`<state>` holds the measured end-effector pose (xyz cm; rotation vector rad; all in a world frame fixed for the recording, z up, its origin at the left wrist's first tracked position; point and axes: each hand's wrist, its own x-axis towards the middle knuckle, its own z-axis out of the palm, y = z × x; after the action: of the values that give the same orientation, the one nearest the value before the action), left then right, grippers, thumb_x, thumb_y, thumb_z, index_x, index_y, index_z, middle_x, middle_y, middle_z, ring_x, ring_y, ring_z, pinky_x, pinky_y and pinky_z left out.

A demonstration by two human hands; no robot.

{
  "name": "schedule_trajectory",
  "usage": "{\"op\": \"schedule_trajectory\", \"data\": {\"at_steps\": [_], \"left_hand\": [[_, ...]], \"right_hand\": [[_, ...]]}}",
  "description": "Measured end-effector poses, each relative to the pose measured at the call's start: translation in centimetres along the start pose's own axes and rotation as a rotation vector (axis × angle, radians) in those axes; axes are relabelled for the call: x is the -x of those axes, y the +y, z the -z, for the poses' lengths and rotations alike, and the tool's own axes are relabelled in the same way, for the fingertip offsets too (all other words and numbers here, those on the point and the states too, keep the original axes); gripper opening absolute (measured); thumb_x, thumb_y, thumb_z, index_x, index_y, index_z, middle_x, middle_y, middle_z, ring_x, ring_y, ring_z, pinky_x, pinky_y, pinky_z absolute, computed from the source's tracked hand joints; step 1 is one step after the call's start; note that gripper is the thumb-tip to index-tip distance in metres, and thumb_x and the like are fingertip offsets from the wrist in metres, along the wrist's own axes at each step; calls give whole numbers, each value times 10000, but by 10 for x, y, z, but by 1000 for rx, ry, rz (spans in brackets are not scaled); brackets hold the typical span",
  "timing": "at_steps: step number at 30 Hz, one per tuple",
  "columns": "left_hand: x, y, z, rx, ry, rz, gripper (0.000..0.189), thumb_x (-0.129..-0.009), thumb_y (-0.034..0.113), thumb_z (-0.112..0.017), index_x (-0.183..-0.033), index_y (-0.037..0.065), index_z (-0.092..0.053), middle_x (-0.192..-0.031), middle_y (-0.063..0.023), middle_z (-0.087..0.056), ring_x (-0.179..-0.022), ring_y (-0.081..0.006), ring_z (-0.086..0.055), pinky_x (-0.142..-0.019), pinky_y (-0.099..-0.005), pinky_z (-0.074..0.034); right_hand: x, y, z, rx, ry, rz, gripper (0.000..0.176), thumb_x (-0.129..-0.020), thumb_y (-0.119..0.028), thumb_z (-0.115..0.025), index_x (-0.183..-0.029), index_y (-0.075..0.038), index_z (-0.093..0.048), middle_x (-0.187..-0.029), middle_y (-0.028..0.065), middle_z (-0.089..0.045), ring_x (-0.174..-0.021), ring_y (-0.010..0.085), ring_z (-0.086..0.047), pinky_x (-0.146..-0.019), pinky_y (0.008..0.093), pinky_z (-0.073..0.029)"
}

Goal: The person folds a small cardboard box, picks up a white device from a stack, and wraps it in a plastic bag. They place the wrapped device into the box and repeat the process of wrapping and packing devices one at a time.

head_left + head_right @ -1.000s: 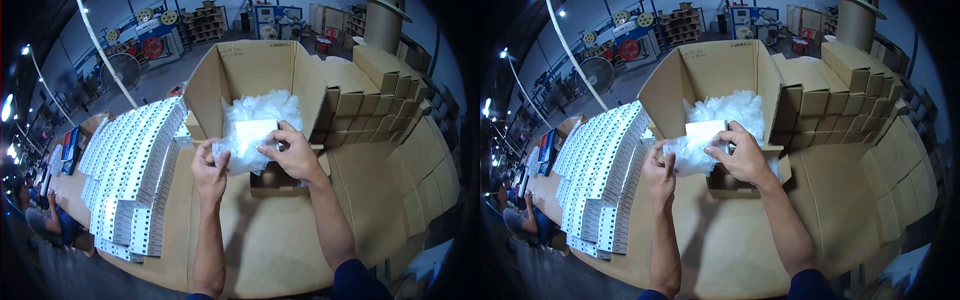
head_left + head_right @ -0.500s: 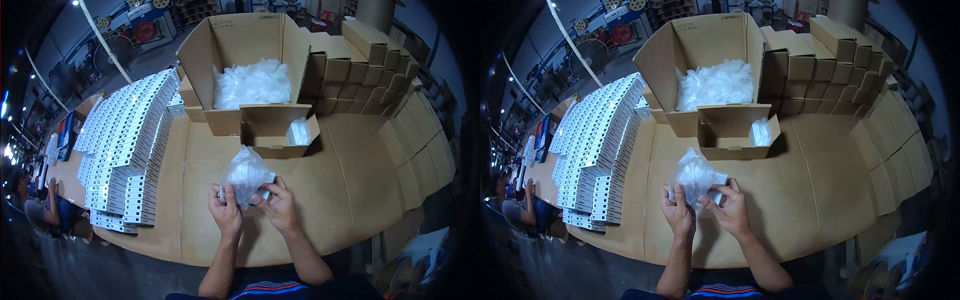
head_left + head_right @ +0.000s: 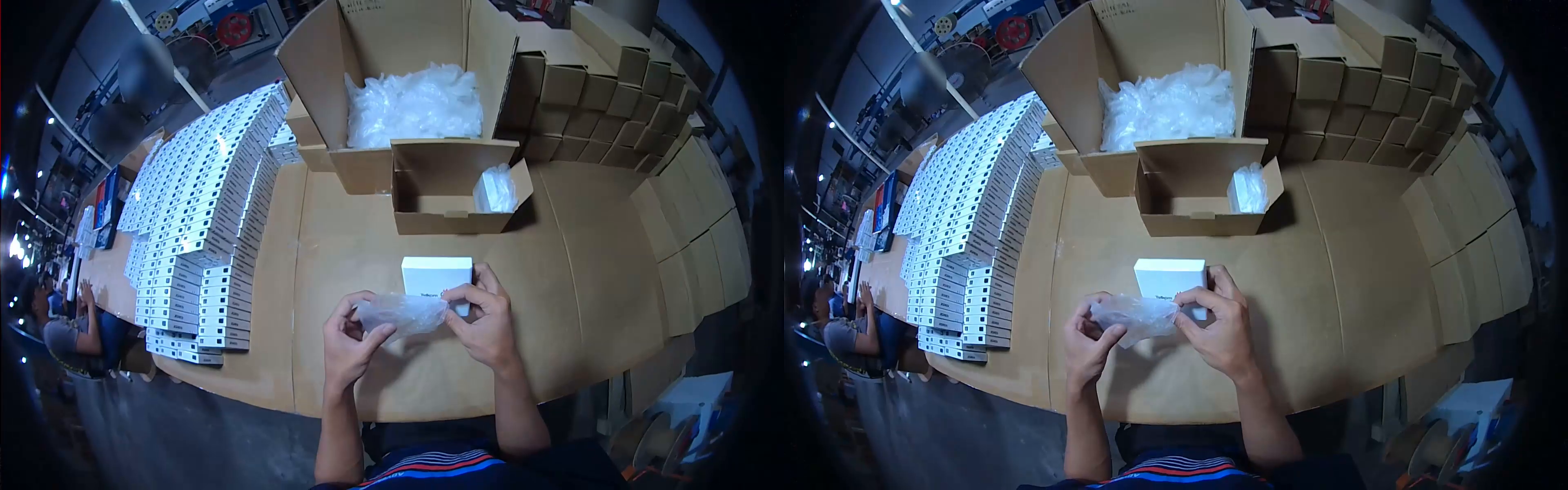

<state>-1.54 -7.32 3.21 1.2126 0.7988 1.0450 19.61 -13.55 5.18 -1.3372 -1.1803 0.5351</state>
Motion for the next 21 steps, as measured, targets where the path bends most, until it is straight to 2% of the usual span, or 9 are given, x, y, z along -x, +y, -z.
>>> {"op": "schedule_trajectory", "data": {"at_steps": [3, 6, 9, 12, 13, 16, 17, 20, 21], "left_hand": [[-6, 2, -13, -65, -4, -33, 169, -916, -5, -769, -1036, -13, -649, -906, -44, -718, -825, -96, -674, -737, -248, -528], [-4, -11, -16, -2, -15, 26, 253, -897, -3, -791, -1082, 0, -619, -984, -57, -686, -911, -101, -652, -779, -250, -522], [-7, -15, -38, -61, 201, -121, 406, -836, 4, -842, -1154, 17, -590, -1102, -100, -635, -1029, -172, -627, -850, -301, -517], [-4, -11, -28, -823, 322, -695, 620, -790, 30, -868, -1287, 32, -498, -1227, -106, -551, -1087, -242, -601, -912, -370, -504], [-4, -4, -29, -867, 260, -780, 601, -733, 52, -893, -1226, 25, -549, -1159, -115, -602, -1043, -309, -619, -928, -431, -499], [-11, 25, -40, -960, 24, -750, 463, -722, 84, -905, -1098, 36, -638, -1053, -130, -650, -1000, -336, -636, -908, -446, -515], [-13, 27, -43, -942, -22, -698, 369, -717, 63, -890, -998, 33, -651, -984, -116, -686, -977, -323, -654, -900, -433, -513], [-19, 24, -41, -950, -191, -637, 328, -741, 42, -865, -993, 38, -655, -987, -103, -700, -982, -301, -663, -899, -418, -514], [-22, 25, -40, -933, -229, -637, 266, -788, 24, -834, -977, 35, -647, -957, -96, -716, -941, -281, -682, -840, -388, -532]], "right_hand": [[5, 6, 2, 3, -10, -11, 219, -759, 12, -869, -952, 26, -764, -997, 83, -577, -886, 190, -598, -724, 304, -488], [12, 25, 2, -145, -9, -90, 222, -773, -18, -875, -960, 30, -766, -986, 84, -577, -866, 186, -591, -718, 304, -487], [20, 26, 2, -61, 52, -120, 205, -784, -34, -875, -946, 33, -768, -986, 95, -581, -848, 194, -594, -713, 311, -488], [21, 18, -1, 83, 127, -28, 181, -785, -30, -869, -929, 25, -772, -997, 111, -590, -840, 213, -606, -713, 323, -496], [19, 15, -1, 118, 150, 19, 174, -784, -27, -866, -923, 21, -774, -1001, 116, -593, -839, 221, -611, -714, 328, -499], [19, 5, 1, 217, 132, 33, 183, -773, -20, -864, -931, 9, -778, -1022, 131, -598, -851, 243, -622, -722, 339, -509], [18, 6, 1, 229, 132, 69, 204, -762, -26, -866, -943, 2, -776, -1031, 137, -597, -866, 258, -633, -731, 358, -522], [21, 3, 3, 302, 92, 63, 221, -757, -31, -867, -955, -7, -772, -1042, 147, -595, -878, 275, -642, -746, 378, -532], [20, 2, 4, 288, 63, 63, 222, -758, -38, -868, -956, -11, -771, -1044, 149, -595, -885, 281, -643, -752, 384, -534]]}}
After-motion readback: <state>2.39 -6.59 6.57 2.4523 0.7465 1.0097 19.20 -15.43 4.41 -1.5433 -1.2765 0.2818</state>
